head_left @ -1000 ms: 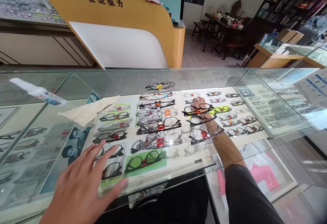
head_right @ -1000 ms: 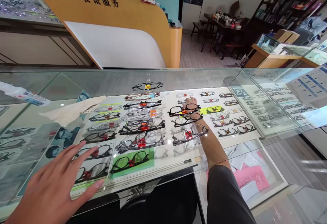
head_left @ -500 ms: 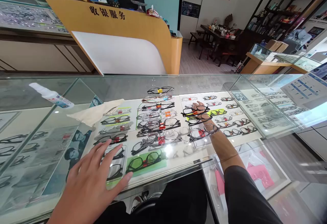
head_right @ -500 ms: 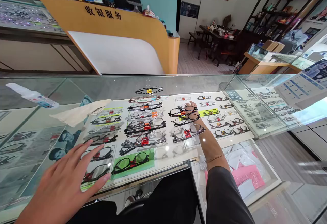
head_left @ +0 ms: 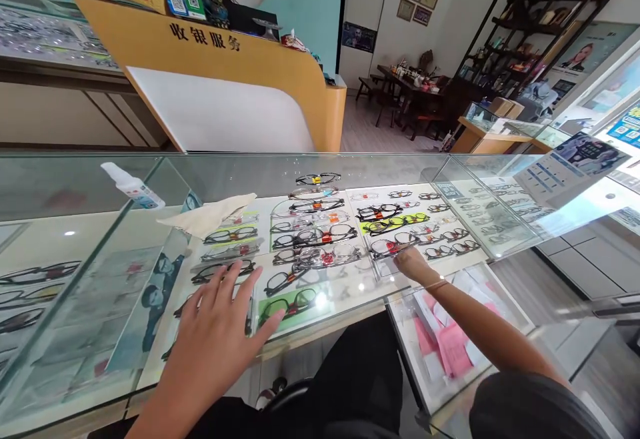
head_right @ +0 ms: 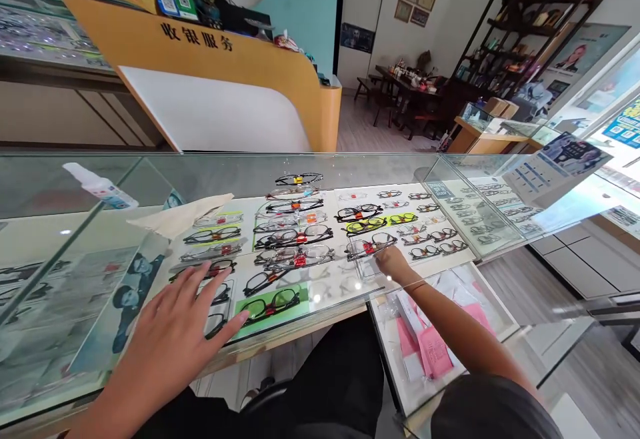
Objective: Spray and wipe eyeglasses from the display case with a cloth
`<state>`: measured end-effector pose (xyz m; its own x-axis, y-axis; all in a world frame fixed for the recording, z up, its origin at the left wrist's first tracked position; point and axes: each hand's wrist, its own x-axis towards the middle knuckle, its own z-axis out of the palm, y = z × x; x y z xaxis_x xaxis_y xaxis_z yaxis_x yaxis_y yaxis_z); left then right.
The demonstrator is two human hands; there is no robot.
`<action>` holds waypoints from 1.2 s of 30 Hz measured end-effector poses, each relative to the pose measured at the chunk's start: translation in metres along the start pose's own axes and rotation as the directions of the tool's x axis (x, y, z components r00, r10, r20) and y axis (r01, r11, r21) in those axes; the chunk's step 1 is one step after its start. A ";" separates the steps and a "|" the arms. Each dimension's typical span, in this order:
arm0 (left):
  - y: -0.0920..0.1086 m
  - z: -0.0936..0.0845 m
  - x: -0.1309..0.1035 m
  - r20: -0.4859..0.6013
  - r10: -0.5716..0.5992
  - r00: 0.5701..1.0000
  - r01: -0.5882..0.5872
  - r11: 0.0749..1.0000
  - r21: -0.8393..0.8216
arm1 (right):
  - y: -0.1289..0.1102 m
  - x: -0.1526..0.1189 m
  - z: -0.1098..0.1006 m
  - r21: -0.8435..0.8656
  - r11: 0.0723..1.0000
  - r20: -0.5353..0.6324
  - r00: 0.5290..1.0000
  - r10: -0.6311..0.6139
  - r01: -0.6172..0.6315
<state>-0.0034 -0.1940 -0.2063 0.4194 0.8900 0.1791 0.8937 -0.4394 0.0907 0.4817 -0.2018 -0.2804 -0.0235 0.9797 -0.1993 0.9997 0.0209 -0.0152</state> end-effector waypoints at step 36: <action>0.005 -0.006 -0.004 -0.004 -0.012 1.000 0.011 0.991 -0.134 | -0.031 0.027 -0.156 -0.203 0.963 -0.203 0.954 -0.221 0.179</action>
<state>-0.0017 -0.2010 -0.2003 0.4080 0.8948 0.1815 0.8692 -0.4415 0.2227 0.4513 -0.1446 -0.1320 -0.2408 0.9705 0.0118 0.9602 0.2364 0.1489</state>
